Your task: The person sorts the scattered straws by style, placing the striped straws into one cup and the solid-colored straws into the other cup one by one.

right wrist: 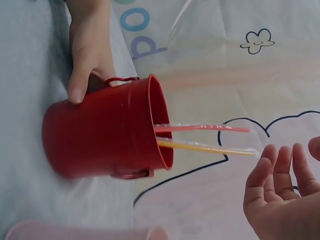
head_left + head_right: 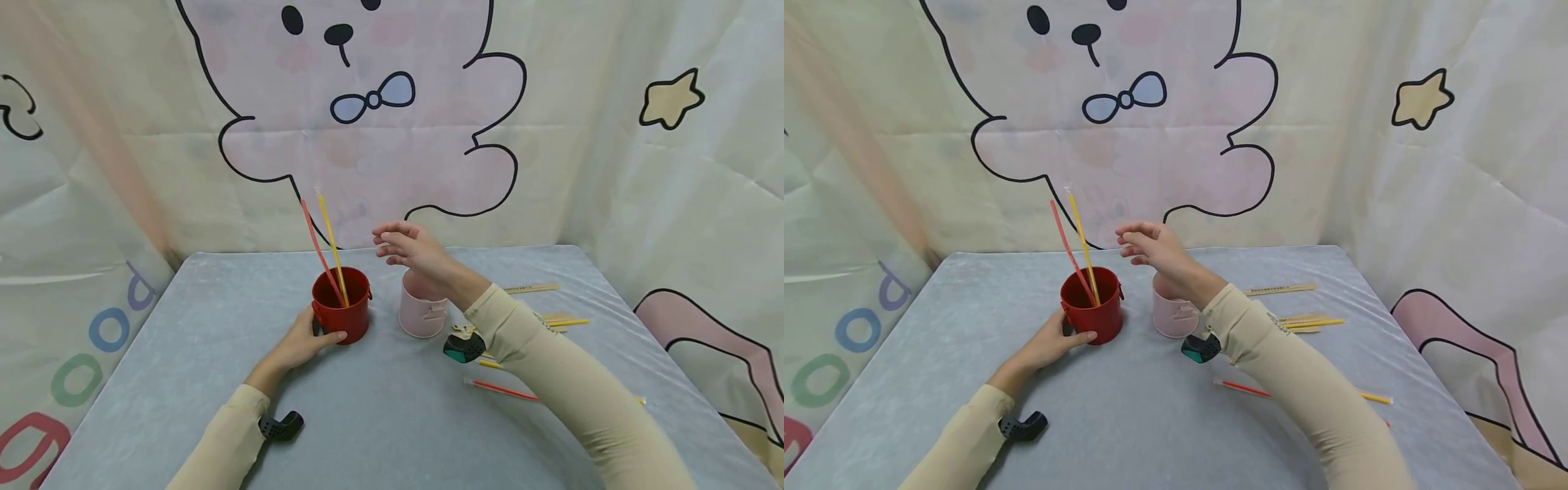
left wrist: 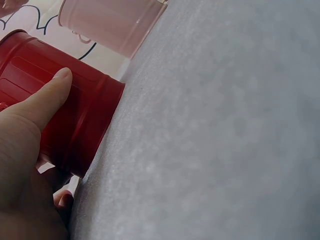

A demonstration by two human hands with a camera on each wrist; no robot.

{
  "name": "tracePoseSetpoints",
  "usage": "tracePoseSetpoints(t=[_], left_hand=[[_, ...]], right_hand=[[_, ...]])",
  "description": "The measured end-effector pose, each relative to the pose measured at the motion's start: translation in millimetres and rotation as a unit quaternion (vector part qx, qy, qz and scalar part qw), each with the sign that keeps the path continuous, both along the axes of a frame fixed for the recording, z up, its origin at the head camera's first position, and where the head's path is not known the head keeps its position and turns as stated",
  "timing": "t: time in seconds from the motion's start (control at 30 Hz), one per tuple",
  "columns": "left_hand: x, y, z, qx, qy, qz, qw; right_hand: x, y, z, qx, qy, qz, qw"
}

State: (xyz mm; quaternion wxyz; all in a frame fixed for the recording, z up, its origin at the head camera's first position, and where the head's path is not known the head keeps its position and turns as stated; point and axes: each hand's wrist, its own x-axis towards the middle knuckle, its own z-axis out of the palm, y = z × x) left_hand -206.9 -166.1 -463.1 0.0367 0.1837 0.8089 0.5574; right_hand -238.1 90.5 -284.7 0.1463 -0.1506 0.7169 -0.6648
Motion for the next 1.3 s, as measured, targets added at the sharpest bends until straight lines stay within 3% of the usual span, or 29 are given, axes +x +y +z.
tracePoseSetpoints(t=[0.23, 0.47, 0.73, 1.03, 1.3], left_hand=[[0.9, -0.1, 1.8, 0.009, 0.000, -0.006, 0.9999], [-2.2, 0.1, 1.1, 0.015, 0.010, -0.010, 0.9998], [-1.1, -0.2, 1.7, 0.009, -0.004, -0.009, 0.9999], [-3.4, 0.9, 4.1, 0.014, 0.005, -0.009, 0.9998], [-2.1, -1.1, 3.7, 0.012, -0.003, -0.012, 0.9998]], right_hand=[[6.4, 35.0, -0.8, -0.001, 0.004, 0.011, 0.9999], [5.2, 66.4, -4.0, 0.035, 0.009, 0.013, 0.9993], [5.0, 101.2, -18.6, 0.065, 0.004, 0.013, 0.9978], [0.3, 139.0, -36.9, 0.036, -0.002, -0.016, 0.9992], [1.8, 163.6, -46.9, 0.055, -0.007, -0.030, 0.9980]])
